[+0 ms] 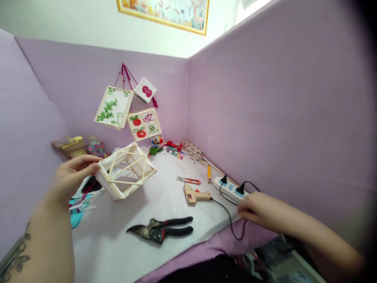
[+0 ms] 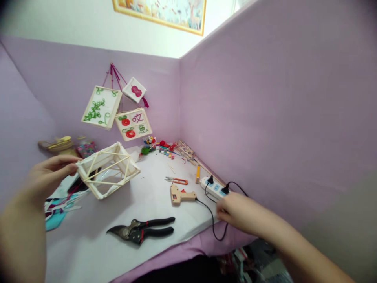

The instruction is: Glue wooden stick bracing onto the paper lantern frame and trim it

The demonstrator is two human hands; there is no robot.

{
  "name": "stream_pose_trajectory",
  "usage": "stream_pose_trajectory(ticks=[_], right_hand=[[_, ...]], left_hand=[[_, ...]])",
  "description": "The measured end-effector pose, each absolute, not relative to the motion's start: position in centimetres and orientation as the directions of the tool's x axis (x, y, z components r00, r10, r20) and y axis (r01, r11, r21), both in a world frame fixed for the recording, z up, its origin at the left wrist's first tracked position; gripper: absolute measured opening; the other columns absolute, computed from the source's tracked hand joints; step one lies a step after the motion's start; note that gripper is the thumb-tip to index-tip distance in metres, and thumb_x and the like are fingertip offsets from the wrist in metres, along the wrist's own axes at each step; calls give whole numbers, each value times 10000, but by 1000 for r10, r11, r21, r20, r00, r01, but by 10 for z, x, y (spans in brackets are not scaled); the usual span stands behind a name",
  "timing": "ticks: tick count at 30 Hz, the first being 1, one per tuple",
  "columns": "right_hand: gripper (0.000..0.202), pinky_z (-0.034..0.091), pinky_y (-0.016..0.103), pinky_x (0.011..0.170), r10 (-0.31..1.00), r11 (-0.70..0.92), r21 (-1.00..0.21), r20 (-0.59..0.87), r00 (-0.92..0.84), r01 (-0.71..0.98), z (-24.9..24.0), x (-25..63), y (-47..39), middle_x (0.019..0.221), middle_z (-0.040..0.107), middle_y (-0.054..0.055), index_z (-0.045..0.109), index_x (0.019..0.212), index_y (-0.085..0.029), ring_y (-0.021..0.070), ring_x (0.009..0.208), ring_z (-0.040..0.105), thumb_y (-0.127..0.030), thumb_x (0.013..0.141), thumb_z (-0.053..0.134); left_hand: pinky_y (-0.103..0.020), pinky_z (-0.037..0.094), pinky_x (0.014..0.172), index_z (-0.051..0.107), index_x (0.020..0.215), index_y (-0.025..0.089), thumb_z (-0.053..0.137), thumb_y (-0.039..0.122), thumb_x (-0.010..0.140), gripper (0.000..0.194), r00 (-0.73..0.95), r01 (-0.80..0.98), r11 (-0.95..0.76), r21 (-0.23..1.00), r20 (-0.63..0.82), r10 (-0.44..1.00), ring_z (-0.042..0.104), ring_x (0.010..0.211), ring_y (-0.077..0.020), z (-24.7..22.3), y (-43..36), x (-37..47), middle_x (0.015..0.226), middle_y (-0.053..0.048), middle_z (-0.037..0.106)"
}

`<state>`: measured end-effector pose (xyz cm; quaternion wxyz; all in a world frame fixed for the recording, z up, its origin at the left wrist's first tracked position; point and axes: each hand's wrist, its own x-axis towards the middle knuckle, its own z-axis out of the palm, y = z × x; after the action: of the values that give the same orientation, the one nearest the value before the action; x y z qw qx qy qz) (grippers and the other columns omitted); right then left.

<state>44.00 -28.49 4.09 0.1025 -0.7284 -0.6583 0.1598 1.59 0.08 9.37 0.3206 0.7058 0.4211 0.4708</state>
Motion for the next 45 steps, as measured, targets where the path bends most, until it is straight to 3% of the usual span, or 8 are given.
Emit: stream_pose_trajectory(ticks=[7,15,21,25,27,30,39,45], right_hand=[[189,441,343,713,985,-135,-103,-126,121,986,33,396,-133,931,704,177,679,881,-142,292,889,664,-49,755,573],[184,476,303,635,949,-126,-173,-307,68,977,0,395,-87,681,682,65,638,657,-144,255,730,676,-24,530,695],[51,486,276,664,979,-152,-386,-188,84,910,13,394,-99,865,700,110,551,795,-165,211,823,682,-134,796,509],[221,511,255,652,999,-25,-947,-31,-12,319,23,370,-115,1002,684,63,414,1089,-235,128,717,681,-251,871,448],[460,510,270,666,997,43,-991,50,-52,-128,25,353,-118,942,677,37,387,1154,-254,130,684,663,-263,754,616],[563,474,233,645,991,20,-939,65,-121,-342,28,331,-115,778,608,-34,473,1110,-224,89,614,588,-159,595,691],[126,300,201,461,995,41,-976,59,77,215,30,312,-79,673,524,-52,516,922,-220,82,507,423,-288,817,534],[89,123,205,392,981,-184,-982,-186,49,-36,46,298,-69,544,412,-65,515,796,-193,59,394,247,-251,826,454]], left_hand=[[-240,470,586,700,809,214,783,447,621,311,254,261,-466,846,406,878,560,642,-141,96,0,14,723,19,689],[-223,452,543,714,818,172,763,472,636,355,277,269,-520,810,452,848,555,593,-129,92,1,12,715,-22,672],[-220,444,541,713,804,158,770,443,631,338,282,218,-495,841,431,857,548,589,-124,92,-3,14,695,-21,657],[-216,439,554,712,809,166,761,428,652,310,283,217,-505,836,441,852,548,603,-119,93,-6,16,722,-16,664],[-219,439,557,711,813,167,759,430,655,310,290,213,-507,835,442,849,549,606,-122,93,-6,16,728,-17,666],[-225,442,558,709,809,158,769,433,640,328,293,209,-511,834,446,846,551,608,-126,92,-3,14,736,-26,669],[-218,435,549,707,780,161,792,423,599,330,234,191,-500,845,455,859,541,600,-121,92,-1,14,707,-19,667],[-220,432,533,710,778,165,787,426,594,328,210,185,-503,844,466,859,528,569,-118,91,2,14,673,-15,660]])
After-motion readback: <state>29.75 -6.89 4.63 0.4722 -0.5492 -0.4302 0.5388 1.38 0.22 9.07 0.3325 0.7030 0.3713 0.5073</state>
